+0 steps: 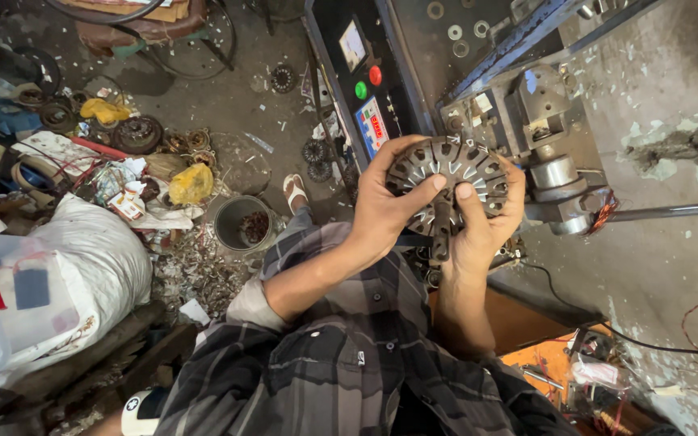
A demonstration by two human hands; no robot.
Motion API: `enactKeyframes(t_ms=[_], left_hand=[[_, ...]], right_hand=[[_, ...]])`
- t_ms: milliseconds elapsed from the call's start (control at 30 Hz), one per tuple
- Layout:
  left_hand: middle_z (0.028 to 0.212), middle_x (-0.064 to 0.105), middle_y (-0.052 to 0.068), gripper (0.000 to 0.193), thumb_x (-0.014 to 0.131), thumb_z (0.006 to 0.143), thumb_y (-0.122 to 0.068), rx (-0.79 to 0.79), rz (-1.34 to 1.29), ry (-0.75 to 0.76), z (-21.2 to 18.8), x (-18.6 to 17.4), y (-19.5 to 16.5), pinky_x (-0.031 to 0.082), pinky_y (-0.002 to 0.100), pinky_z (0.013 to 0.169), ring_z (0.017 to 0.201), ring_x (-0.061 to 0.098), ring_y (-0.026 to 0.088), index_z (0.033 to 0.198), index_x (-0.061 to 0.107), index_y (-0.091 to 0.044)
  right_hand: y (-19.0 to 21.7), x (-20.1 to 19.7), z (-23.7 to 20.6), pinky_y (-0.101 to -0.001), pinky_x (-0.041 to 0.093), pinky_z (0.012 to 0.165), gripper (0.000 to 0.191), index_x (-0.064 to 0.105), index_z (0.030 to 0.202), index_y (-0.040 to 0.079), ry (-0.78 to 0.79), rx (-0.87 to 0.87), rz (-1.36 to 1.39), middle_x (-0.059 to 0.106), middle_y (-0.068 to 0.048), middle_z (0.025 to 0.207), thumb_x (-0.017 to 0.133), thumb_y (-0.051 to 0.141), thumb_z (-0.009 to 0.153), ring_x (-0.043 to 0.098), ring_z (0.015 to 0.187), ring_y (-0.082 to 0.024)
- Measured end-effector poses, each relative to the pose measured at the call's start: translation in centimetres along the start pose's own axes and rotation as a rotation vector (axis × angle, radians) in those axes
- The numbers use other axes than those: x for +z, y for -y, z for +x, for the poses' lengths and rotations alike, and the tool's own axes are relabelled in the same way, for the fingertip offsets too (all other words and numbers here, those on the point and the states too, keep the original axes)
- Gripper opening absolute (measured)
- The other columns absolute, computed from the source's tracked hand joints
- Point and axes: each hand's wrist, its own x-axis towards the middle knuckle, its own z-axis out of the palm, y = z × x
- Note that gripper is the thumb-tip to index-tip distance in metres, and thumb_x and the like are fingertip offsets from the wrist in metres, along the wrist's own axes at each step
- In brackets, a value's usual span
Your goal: The person operates a winding machine to wrap copper wire around a stator core, then removes the finished component and places it on a nearby surface. They then pick up a different stator core and prepare to wind it.
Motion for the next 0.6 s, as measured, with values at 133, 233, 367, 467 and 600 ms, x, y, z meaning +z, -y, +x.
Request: enactKeyframes(t_ms=[133, 233, 367, 467, 600], left_hand=[[0.119, 0.069, 0.004, 0.047, 0.080, 0.091, -0.002, -0.005, -0.014, -0.008, 0.03, -0.11, 0.19, 0.053, 0.027, 0.099, 0.110, 0.064, 0.011, 0.133, 0.060, -0.001], [0.120, 0.068, 0.004, 0.047, 0.081, 0.091, -0.002, 0.006, -0.006, -0.012, 0.03, -0.12, 0.40, 0.053, 0.027, 0.100, 0.111, 0.064, 0.011, 0.133, 0.059, -0.001], [0.120, 0.068, 0.004, 0.048, 0.081, 0.090, -0.001, 0.027, 0.022, -0.022, -0.06, -0.16, 0.58, 0.053, 0.028, 0.100, 0.111, 0.064, 0.012, 0.133, 0.060, -0.001], [0.120, 0.068, 0.005, 0.048, 0.081, 0.090, -0.002, 0.014, 0.010, -0.022, -0.09, -0.24, 0.60, 0.054, 0.028, 0.099, 0.110, 0.064, 0.012, 0.133, 0.059, -0.001], [0.121, 0.069, 0.005, 0.048, 0.081, 0.090, -0.001, 0.017, -0.039, -0.027, -0.06, -0.28, 0.56, 0.054, 0.028, 0.100, 0.111, 0.065, 0.012, 0.133, 0.059, -0.001]], right_hand=[[0.16, 0.22, -0.11, -0.0308, 0.055, 0.098, 0.044, 0.059, 0.128, 0.001, -0.022, 0.052, 0.051, 0.069, -0.008, 0.114, 0.078, -0.003, 0.089, 0.068, 0.103, -0.016], [0.26, 0.22, -0.05, -0.0312, 0.055, 0.099, 0.041, 0.061, 0.127, -0.001, -0.001, 0.034, 0.058, 0.070, -0.009, 0.114, 0.078, -0.004, 0.090, 0.068, 0.103, -0.017], [0.29, 0.12, 0.04, -0.0314, 0.056, 0.097, 0.039, 0.062, 0.126, -0.002, 0.011, 0.030, 0.060, 0.071, -0.009, 0.113, 0.077, -0.005, 0.090, 0.069, 0.101, -0.017], [0.26, 0.14, 0.12, -0.0316, 0.056, 0.097, 0.038, 0.062, 0.125, -0.002, 0.019, 0.038, 0.073, 0.071, -0.010, 0.113, 0.077, -0.007, 0.090, 0.069, 0.101, -0.017], [0.28, 0.35, 0.06, -0.0311, 0.056, 0.096, 0.039, 0.061, 0.125, 0.001, 0.015, 0.059, 0.086, 0.070, -0.009, 0.114, 0.076, -0.008, 0.091, 0.069, 0.101, -0.016]])
